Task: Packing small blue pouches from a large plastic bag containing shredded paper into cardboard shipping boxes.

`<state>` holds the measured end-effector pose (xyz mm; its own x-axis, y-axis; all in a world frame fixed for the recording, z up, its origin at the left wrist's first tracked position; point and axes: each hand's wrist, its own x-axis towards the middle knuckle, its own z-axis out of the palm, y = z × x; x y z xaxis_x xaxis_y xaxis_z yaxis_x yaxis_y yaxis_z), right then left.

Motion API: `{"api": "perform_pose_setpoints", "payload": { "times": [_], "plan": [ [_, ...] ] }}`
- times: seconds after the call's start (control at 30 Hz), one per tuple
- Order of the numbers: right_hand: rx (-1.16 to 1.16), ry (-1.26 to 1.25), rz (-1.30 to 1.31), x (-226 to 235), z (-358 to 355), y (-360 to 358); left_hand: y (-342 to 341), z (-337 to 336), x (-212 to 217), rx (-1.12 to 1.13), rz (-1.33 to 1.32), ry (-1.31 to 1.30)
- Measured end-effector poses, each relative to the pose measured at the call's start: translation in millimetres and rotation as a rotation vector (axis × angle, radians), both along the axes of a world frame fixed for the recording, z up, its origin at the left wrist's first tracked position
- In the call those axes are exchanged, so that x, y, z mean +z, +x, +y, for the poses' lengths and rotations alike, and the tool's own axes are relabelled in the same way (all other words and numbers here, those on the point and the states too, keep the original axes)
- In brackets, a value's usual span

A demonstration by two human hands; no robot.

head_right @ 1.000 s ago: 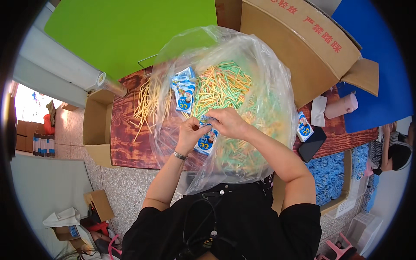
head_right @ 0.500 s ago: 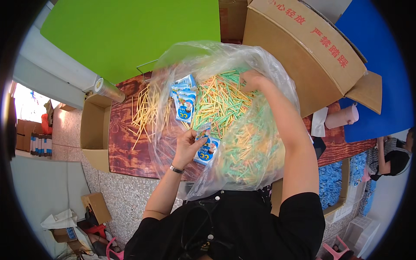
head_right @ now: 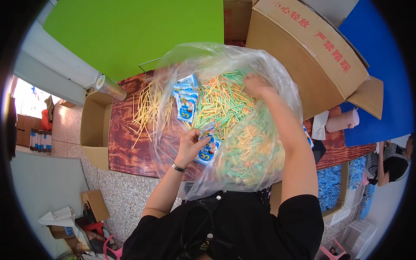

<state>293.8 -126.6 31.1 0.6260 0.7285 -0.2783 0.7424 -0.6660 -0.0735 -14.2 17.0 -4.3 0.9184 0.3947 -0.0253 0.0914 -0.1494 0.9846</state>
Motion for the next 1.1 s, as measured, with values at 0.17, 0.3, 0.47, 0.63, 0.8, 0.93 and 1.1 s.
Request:
{"api": "perform_pose_setpoints", "payload": {
  "times": [0.17,0.3,0.47,0.63,0.8,0.93,1.1],
  "plan": [
    [0.148,0.210,-0.168,0,-15,2,-5,2,8,0.000,-0.018,0.026],
    [0.083,0.384,0.086,11,-15,1,-6,3,-1,0.002,-0.073,0.030],
    [-0.586,1.251,1.430,14,-9,-41,-12,4,-1,0.019,-0.089,-0.028],
    [-0.628,1.299,1.451,-7,-15,-32,-13,-5,5,0.049,-0.119,-0.127],
    [-0.297,1.187,0.823,-9,-6,-53,-13,-5,-18,0.026,-0.177,-0.163],
    [-0.306,1.082,0.651,-37,-28,-47,-6,-9,3,-0.008,-0.141,-0.132],
    [-0.302,1.382,1.056,31,-7,-58,7,-11,23,-0.164,-0.155,-0.331]
  ]
}}
